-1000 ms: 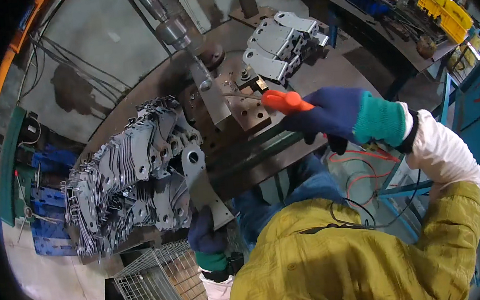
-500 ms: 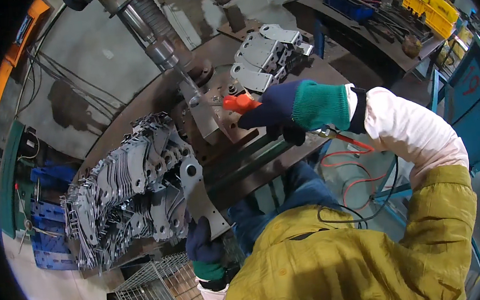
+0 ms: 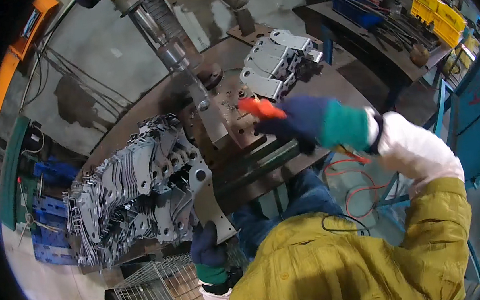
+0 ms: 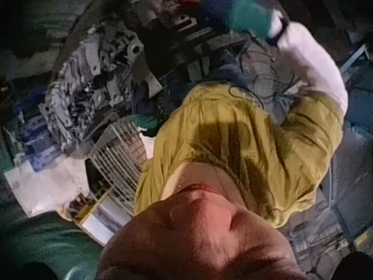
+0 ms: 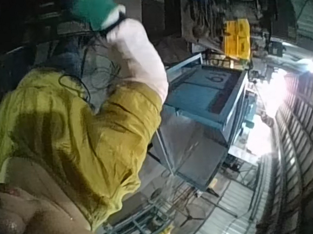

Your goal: The person is using a drill press to create holes in metal workpieces on a fabrication floor.

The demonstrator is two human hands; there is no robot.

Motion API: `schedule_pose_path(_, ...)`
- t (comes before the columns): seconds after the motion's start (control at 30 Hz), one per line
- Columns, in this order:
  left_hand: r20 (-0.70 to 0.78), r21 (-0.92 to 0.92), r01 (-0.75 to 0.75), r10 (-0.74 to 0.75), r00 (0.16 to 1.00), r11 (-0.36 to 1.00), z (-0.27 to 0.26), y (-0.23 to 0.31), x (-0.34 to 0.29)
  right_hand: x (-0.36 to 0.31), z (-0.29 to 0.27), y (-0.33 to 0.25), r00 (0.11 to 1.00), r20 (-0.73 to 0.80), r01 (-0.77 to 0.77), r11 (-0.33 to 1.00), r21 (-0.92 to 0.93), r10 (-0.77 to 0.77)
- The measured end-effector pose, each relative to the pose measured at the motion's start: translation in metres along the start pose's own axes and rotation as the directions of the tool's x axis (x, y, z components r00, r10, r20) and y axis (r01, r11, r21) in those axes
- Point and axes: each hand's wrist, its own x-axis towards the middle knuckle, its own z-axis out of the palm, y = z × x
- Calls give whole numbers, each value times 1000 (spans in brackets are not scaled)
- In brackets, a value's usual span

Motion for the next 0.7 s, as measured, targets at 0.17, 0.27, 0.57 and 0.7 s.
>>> schedule_pose_path(0.17, -88, -607, 262, -392, 916, 750, 15, -14, -11, -91, 49, 29, 926, 0, 371, 913, -170, -377)
schedule_pose_path(0.27, -107, -466, 287, -375, 921, 837, 21, -38, -20, -111, 49, 32, 976, 8, 214, 958, -190, -216)
schedule_pose_path(0.57, 28, -625, 322, -391, 920, 711, 21, -9, 10, -91, 38, 51, 963, -224, 94, 965, -246, -151)
schedule_pose_path(0.7, 93, -681, 338, -381, 920, 650, 16, 0, 11, -79, 33, 49, 974, -214, 27, 976, -214, -74)
